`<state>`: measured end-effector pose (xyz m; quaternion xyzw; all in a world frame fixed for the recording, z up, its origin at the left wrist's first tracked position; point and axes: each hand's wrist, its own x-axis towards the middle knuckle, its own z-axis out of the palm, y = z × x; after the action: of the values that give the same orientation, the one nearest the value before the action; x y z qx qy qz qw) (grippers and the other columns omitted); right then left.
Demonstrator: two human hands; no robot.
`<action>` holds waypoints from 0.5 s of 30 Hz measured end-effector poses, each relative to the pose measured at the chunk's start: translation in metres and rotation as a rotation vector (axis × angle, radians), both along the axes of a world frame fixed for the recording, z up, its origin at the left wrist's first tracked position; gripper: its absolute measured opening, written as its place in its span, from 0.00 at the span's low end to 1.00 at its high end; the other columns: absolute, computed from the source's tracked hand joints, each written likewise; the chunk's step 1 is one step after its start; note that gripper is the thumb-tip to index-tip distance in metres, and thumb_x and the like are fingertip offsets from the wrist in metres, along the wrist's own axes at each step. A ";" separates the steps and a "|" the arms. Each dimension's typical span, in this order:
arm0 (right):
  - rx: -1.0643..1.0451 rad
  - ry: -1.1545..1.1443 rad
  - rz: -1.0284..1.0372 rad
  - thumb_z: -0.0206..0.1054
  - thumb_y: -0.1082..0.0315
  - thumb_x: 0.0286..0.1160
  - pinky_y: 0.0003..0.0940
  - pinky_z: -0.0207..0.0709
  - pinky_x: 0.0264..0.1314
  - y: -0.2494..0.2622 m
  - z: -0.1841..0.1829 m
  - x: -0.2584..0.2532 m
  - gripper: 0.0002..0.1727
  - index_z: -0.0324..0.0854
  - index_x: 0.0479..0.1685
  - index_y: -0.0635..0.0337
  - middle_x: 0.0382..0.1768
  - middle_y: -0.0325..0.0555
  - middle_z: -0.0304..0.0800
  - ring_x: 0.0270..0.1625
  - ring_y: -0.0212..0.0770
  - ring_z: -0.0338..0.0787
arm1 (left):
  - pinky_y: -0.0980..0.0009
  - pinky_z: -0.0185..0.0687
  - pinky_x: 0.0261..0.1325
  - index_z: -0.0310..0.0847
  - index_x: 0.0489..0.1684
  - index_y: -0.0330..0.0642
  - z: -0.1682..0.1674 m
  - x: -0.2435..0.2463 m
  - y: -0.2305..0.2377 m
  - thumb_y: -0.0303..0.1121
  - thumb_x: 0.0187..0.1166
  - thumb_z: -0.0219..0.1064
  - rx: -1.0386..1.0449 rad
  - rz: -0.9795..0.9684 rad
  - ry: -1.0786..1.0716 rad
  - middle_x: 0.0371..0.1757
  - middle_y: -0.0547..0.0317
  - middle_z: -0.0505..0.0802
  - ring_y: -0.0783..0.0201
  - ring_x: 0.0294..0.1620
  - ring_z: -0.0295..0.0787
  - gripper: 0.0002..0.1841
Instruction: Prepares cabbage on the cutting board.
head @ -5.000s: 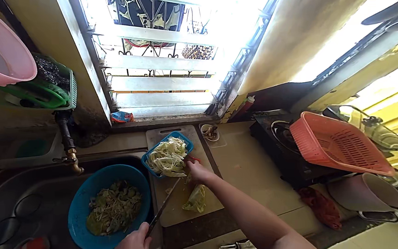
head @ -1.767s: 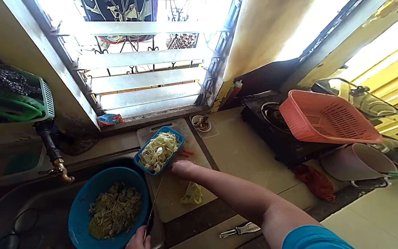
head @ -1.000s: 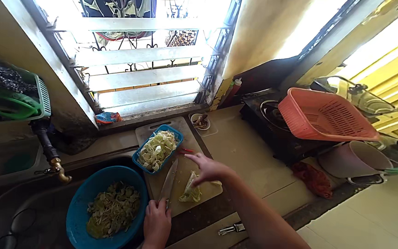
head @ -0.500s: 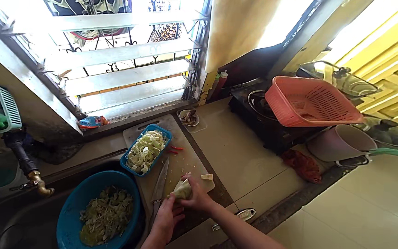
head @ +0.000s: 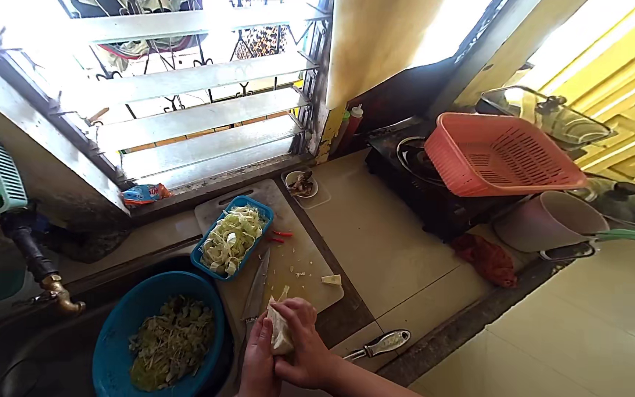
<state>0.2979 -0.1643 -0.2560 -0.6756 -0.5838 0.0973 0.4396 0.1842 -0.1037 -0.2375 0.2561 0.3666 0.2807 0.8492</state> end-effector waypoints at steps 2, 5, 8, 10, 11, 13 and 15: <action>0.101 0.128 -0.036 0.63 0.30 0.60 0.63 0.60 0.80 0.001 0.000 0.000 0.51 0.58 0.89 0.40 0.81 0.59 0.63 0.84 0.58 0.63 | 0.55 0.91 0.60 0.59 0.85 0.35 0.011 0.002 0.000 0.46 0.91 0.56 0.075 0.018 -0.008 0.64 0.39 0.88 0.52 0.59 0.92 0.30; 0.137 0.375 -0.012 0.70 0.28 0.62 0.57 0.56 0.91 0.007 0.008 0.000 0.64 0.42 0.96 0.51 0.94 0.66 0.37 0.95 0.59 0.47 | 0.57 0.90 0.63 0.58 0.85 0.34 0.025 0.005 0.003 0.50 0.88 0.60 0.191 0.011 0.061 0.66 0.41 0.87 0.54 0.61 0.91 0.34; 0.041 0.766 0.008 0.82 0.37 0.55 0.42 0.77 0.81 0.014 0.020 0.006 0.71 0.40 0.94 0.64 0.89 0.62 0.57 0.85 0.47 0.72 | 0.61 0.82 0.75 0.59 0.87 0.33 0.027 0.004 0.007 0.61 0.89 0.51 0.304 -0.081 0.149 0.75 0.43 0.83 0.57 0.73 0.84 0.40; -0.052 1.033 0.037 0.82 0.49 0.60 0.39 0.83 0.72 0.017 0.026 0.014 0.58 0.54 0.90 0.67 0.79 0.57 0.75 0.72 0.43 0.85 | 0.61 0.77 0.80 0.61 0.87 0.36 0.027 0.001 0.009 0.68 0.86 0.46 0.348 -0.172 0.237 0.80 0.45 0.80 0.58 0.78 0.79 0.44; -0.065 1.161 0.041 0.80 0.54 0.62 0.42 0.85 0.68 0.017 0.025 0.018 0.51 0.60 0.86 0.69 0.73 0.57 0.81 0.66 0.44 0.89 | 0.60 0.74 0.83 0.63 0.88 0.39 0.028 0.000 0.010 0.70 0.84 0.45 0.354 -0.218 0.283 0.82 0.45 0.77 0.58 0.81 0.76 0.45; -0.059 1.384 0.000 0.77 0.58 0.65 0.48 0.88 0.62 0.015 0.022 0.022 0.44 0.64 0.82 0.70 0.62 0.61 0.87 0.58 0.50 0.92 | 0.57 0.67 0.86 0.68 0.86 0.45 0.030 -0.001 0.014 0.72 0.82 0.45 0.384 -0.281 0.374 0.84 0.45 0.74 0.56 0.85 0.69 0.44; -0.032 1.553 -0.052 0.75 0.59 0.65 0.53 0.88 0.60 0.011 0.019 0.028 0.45 0.62 0.85 0.66 0.60 0.63 0.87 0.56 0.53 0.92 | 0.51 0.61 0.89 0.67 0.87 0.43 0.026 -0.003 0.028 0.71 0.81 0.50 0.464 -0.206 0.453 0.88 0.42 0.68 0.52 0.89 0.62 0.45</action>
<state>0.3259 -0.1533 -0.2374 -0.4336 -0.0909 0.5409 0.7150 0.1817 -0.0755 -0.2112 0.5342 0.4445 0.2052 0.6892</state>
